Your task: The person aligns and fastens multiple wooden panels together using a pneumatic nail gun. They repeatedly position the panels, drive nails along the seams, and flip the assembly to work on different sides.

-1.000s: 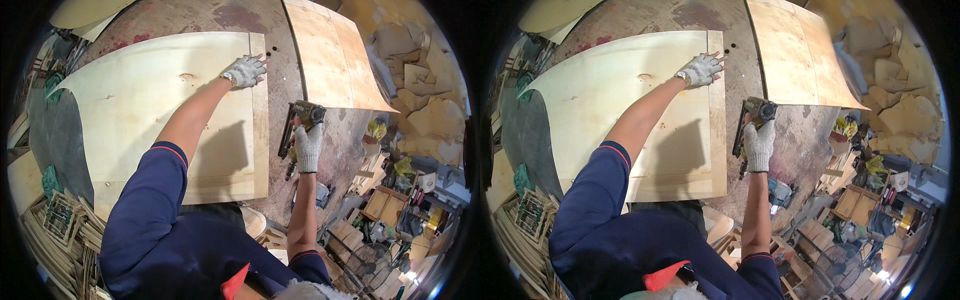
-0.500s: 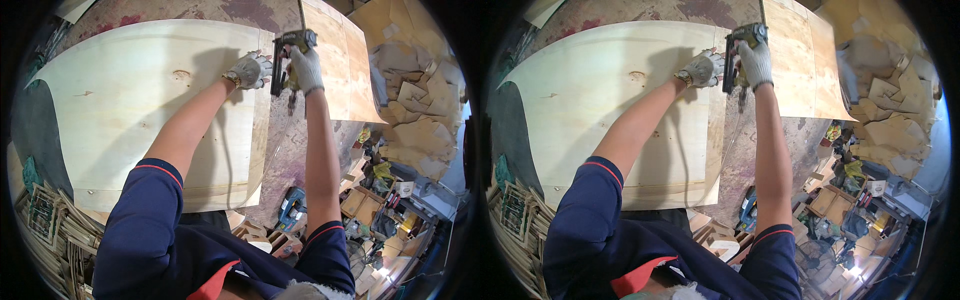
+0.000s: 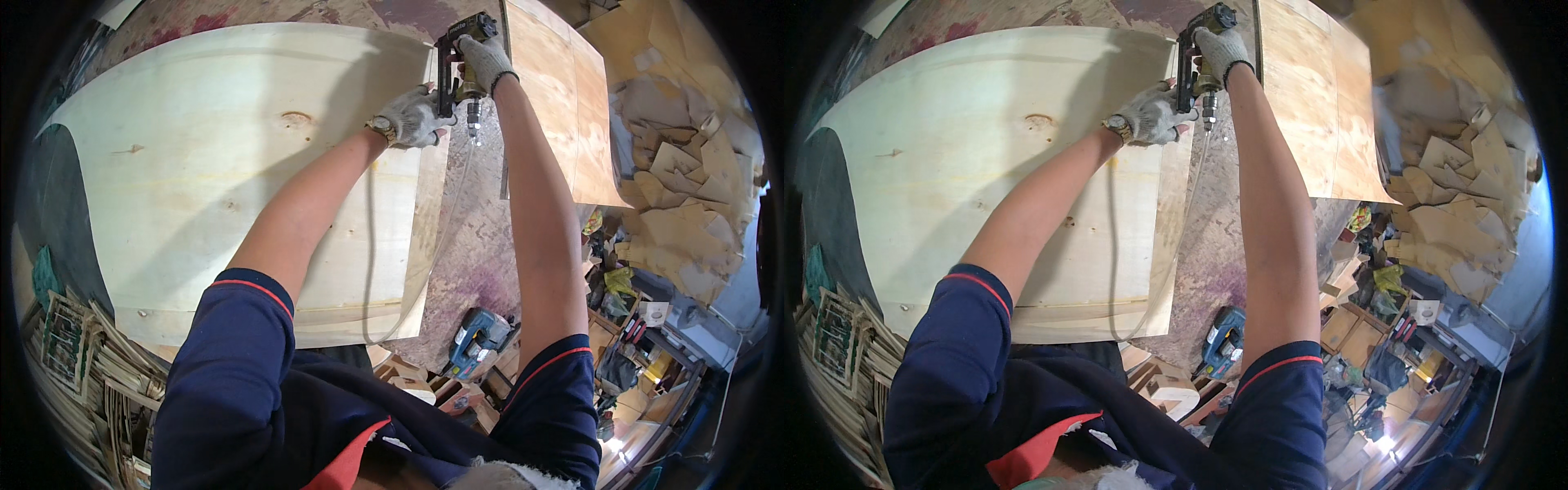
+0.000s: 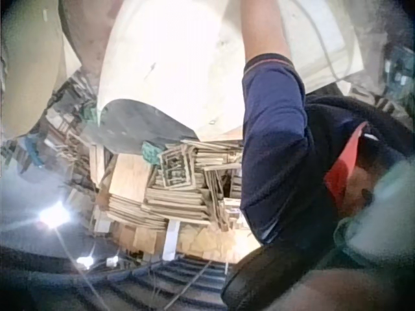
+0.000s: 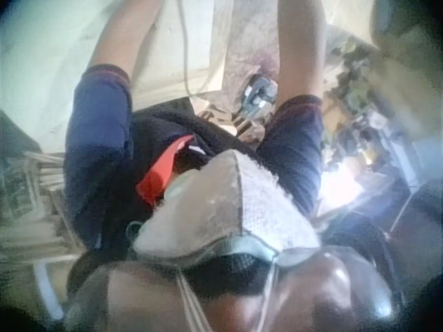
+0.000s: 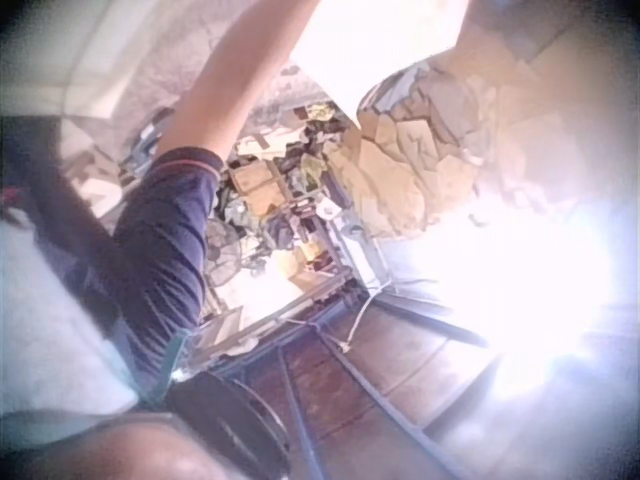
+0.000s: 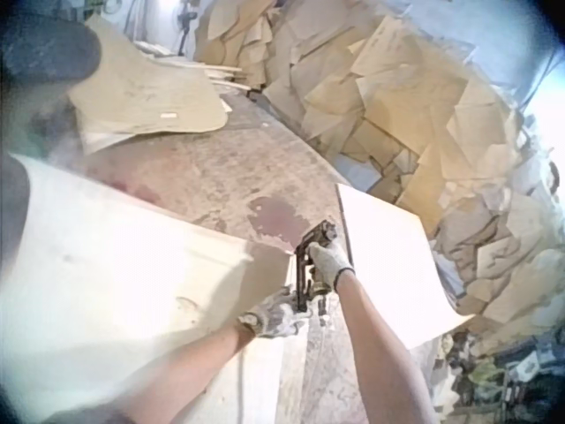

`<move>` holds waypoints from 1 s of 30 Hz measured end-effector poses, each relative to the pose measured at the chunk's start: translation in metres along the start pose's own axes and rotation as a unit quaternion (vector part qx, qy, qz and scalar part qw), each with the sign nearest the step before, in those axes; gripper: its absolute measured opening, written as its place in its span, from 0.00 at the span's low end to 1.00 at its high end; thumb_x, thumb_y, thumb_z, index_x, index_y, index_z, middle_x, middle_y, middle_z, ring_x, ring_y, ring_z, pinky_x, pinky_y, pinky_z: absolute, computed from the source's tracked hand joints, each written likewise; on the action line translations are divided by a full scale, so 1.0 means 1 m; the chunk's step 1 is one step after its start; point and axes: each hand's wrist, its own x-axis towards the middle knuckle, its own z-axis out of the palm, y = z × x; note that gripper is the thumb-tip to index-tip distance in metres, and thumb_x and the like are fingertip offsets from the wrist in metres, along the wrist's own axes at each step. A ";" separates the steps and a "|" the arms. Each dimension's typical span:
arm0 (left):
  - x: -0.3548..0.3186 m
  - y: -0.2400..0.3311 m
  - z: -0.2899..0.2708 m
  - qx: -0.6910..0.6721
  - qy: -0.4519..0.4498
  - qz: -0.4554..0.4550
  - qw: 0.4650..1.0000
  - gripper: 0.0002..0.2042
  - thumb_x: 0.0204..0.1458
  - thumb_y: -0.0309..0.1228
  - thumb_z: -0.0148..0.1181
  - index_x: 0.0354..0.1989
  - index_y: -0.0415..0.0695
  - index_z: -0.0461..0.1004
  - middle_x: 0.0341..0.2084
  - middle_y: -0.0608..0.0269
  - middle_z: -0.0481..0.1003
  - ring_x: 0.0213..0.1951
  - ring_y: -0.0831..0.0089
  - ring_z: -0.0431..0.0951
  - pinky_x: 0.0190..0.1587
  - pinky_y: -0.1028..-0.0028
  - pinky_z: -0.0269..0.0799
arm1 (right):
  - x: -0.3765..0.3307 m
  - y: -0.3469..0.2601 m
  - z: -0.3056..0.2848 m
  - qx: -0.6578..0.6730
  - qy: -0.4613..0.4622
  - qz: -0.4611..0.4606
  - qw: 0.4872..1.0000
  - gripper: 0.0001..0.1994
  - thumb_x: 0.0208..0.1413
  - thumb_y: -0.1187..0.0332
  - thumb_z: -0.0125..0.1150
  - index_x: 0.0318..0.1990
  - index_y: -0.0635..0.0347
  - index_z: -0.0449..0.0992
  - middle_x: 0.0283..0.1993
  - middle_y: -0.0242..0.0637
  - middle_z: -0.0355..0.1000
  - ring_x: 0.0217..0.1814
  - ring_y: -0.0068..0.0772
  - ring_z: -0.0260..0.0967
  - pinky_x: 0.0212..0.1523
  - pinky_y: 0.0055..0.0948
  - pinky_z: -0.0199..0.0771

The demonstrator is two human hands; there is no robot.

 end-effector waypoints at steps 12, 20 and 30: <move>-0.003 -0.006 0.012 0.016 -0.009 0.008 1.000 0.15 0.60 0.43 0.54 0.51 0.54 0.78 0.55 0.61 0.76 0.62 0.57 0.70 0.73 0.55 0.54 | -0.002 -0.014 0.011 -0.009 -0.042 -0.025 0.999 0.12 0.60 0.66 0.59 0.47 0.63 0.74 0.30 0.41 0.78 0.24 0.29 0.74 0.21 0.31 0.76; 0.006 0.005 -0.015 -0.026 -0.079 -0.058 0.995 0.19 0.59 0.44 0.57 0.56 0.53 0.75 0.59 0.58 0.73 0.65 0.57 0.66 0.72 0.57 0.53 | -0.003 -0.007 0.002 -0.052 -0.073 0.040 0.995 0.11 0.60 0.64 0.59 0.44 0.63 0.77 0.29 0.41 0.78 0.21 0.27 0.71 0.20 0.29 0.74; -0.066 0.037 -0.034 0.074 0.049 -0.173 0.981 0.35 0.57 0.47 0.59 0.67 0.35 0.63 0.70 0.45 0.59 0.73 0.49 0.54 0.75 0.50 0.44 | -0.041 0.006 0.012 -0.071 -0.010 -0.004 0.997 0.12 0.58 0.64 0.58 0.44 0.62 0.78 0.30 0.39 0.79 0.24 0.31 0.75 0.22 0.34 0.75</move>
